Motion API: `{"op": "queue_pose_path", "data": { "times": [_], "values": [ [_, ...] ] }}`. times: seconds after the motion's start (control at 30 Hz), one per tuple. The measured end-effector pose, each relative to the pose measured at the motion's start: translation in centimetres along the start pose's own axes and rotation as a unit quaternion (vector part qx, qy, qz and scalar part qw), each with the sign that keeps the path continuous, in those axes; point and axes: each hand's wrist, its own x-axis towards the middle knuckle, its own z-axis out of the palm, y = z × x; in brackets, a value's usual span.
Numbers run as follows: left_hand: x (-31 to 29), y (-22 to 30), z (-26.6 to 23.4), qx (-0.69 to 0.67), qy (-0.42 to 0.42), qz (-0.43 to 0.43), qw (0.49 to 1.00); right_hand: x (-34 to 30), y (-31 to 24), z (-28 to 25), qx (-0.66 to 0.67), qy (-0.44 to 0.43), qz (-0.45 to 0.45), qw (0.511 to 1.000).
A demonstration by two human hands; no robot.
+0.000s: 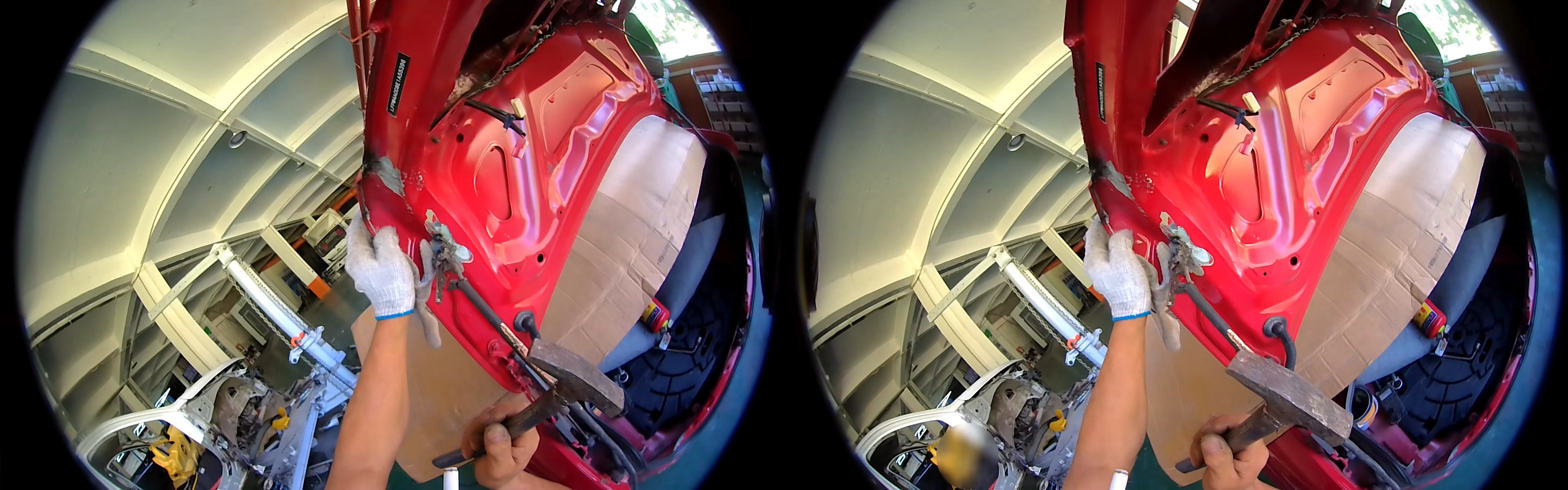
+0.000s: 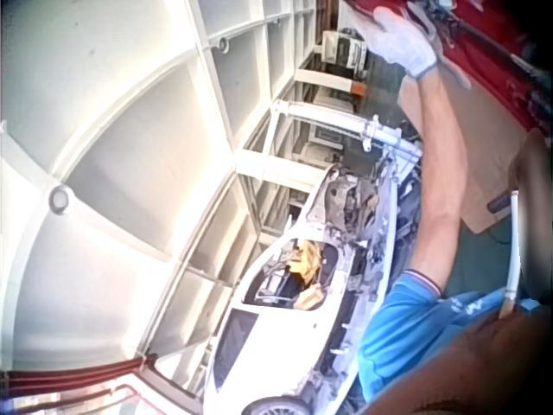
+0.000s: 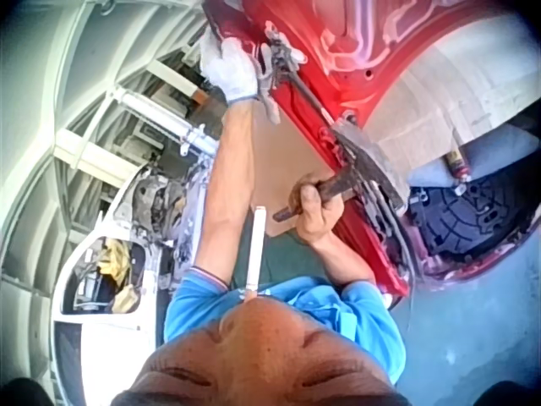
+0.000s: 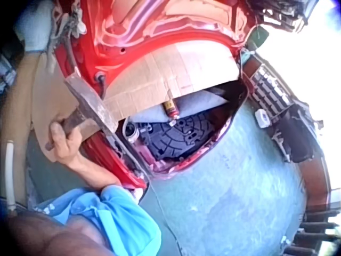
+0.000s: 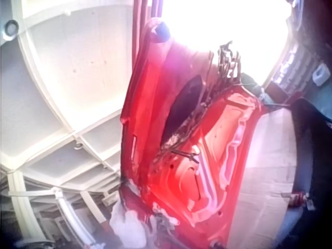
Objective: The person uses a hammer to chip away material from the underside of a red car hood, then switches to a welding torch to weld the same area. The person wears gloves and works in a garage with other vehicles visible in the background.
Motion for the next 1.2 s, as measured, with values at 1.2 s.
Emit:
{"op": "queue_pose_path", "data": {
  "times": [1.2],
  "values": [
    [2.6,1.0,-0.8,0.198,-0.053,0.071,0.976,-4.5,-3.3,-3.2,-0.127,-0.027,0.007,0.991]
  ]
}}
